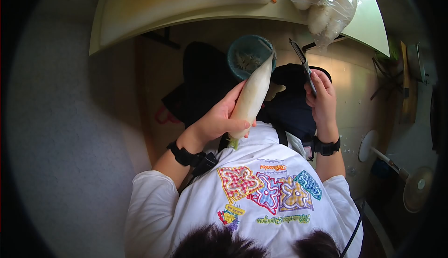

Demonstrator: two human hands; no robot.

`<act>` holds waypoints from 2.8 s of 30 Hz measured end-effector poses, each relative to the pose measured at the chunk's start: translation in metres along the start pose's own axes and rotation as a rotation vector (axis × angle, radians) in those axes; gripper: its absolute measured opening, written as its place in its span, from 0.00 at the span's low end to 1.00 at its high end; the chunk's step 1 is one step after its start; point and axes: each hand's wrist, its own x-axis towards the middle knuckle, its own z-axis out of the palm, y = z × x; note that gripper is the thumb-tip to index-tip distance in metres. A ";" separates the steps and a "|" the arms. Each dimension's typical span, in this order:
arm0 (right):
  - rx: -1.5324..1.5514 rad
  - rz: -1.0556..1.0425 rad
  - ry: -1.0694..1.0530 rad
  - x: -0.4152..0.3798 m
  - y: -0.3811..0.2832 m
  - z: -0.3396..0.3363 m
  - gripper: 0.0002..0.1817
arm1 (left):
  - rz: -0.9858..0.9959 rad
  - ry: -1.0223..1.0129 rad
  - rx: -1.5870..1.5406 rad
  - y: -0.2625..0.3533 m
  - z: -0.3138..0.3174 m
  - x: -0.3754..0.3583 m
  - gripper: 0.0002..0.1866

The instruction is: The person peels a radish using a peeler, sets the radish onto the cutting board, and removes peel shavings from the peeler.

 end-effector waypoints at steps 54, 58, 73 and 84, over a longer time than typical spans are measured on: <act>-0.555 -0.489 -0.372 -0.027 0.001 0.032 0.11 | 0.026 0.033 -0.130 -0.003 0.001 -0.001 0.42; -0.562 -0.494 -0.368 -0.028 -0.002 0.033 0.11 | 0.039 0.038 -0.135 -0.002 0.003 -0.003 0.41; -0.547 -0.452 -0.143 -0.011 0.001 0.019 0.11 | 0.001 0.000 -0.066 0.003 0.001 -0.003 0.52; -0.435 -0.430 -0.101 -0.011 0.007 0.023 0.11 | 0.023 0.012 0.003 0.008 -0.003 0.002 0.54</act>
